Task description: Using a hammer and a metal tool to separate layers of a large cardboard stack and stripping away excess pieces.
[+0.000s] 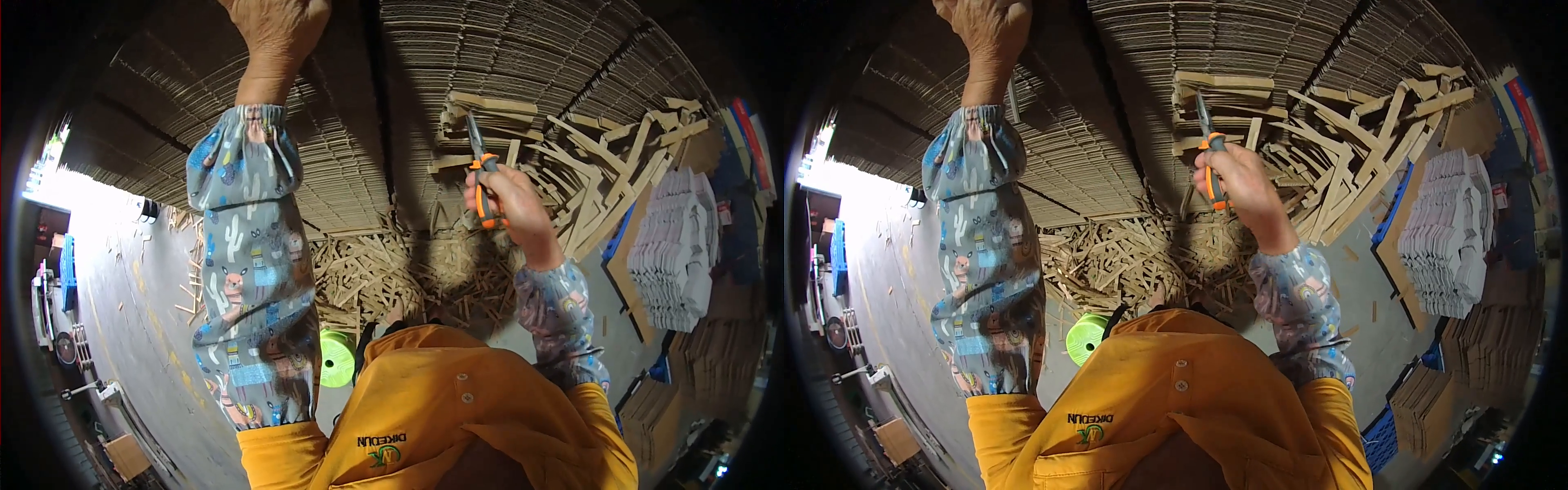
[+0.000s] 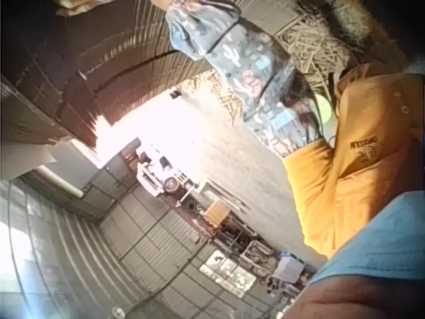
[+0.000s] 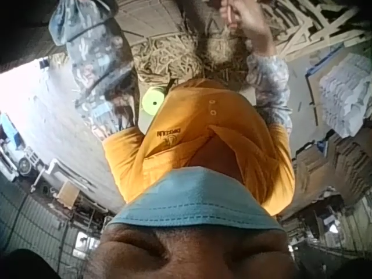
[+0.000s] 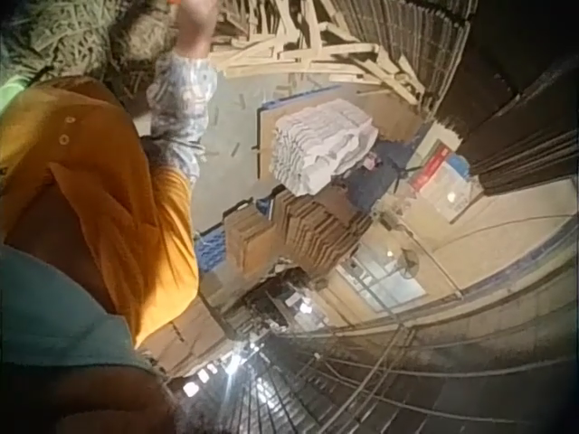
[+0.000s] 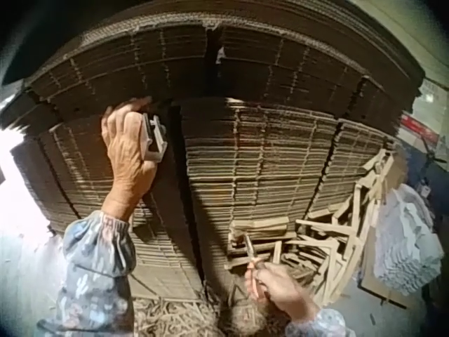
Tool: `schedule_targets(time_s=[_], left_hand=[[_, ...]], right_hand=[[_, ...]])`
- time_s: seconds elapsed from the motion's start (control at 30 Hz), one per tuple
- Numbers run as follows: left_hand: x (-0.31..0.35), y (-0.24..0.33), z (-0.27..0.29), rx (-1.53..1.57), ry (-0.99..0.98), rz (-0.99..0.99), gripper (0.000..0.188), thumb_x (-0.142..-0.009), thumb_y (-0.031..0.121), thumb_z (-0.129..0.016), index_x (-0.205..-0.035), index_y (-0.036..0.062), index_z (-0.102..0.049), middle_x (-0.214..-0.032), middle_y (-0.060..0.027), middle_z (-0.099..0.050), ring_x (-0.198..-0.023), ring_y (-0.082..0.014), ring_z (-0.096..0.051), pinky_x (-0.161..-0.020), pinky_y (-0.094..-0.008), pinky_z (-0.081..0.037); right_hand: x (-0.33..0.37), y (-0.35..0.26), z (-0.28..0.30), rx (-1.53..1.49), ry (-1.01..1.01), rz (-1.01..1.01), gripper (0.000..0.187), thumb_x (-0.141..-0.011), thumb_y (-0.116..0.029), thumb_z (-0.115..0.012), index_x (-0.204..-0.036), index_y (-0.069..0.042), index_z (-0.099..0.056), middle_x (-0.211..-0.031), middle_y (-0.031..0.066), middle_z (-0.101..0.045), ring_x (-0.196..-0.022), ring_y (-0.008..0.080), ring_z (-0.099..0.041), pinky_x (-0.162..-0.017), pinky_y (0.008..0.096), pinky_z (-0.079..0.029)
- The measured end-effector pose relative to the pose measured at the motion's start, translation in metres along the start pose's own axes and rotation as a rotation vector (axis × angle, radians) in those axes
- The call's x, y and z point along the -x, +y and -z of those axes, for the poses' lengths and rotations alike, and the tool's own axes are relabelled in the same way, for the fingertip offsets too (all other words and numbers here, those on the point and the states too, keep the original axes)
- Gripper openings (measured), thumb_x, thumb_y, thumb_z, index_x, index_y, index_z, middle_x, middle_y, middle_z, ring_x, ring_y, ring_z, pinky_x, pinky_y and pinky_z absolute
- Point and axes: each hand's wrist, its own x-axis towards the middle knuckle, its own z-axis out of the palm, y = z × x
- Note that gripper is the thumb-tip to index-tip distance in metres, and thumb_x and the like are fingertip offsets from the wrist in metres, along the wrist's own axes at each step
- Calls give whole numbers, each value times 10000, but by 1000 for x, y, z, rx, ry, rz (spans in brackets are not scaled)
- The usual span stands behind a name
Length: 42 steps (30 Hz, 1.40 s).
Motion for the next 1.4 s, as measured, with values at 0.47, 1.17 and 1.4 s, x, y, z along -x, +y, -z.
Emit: schedule_targets(time_s=[0.47,1.17,1.4], left_hand=[[-1,0,4,-80,-22,-32,318,-744,164,-505,-1028,24,-528,-1131,-144,-526,-1103,-315,-444,-1034,-451,-239],[2,-8,3,-93,22,-103,292,-820,225,-448,-1011,12,-511,-1096,-159,-514,-1085,-328,-447,-1039,-460,-237],[-3,9,1,-56,-11,-3,296,-807,216,-514,-1031,22,-524,-1110,-144,-530,-1086,-306,-458,-1036,-458,-241]], right_hand=[[51,27,23,184,-126,-189,335,-857,-186,-481,-1080,39,-588,-925,43,-609,-826,106,-553,-720,230,-429],[34,43,13,58,-6,-39,273,-850,-243,-542,-932,8,-610,-718,-9,-533,-635,63,-481,-560,224,-395],[-4,11,13,103,-60,19,268,-861,-210,-474,-950,23,-572,-764,16,-560,-665,69,-516,-581,211,-410]])
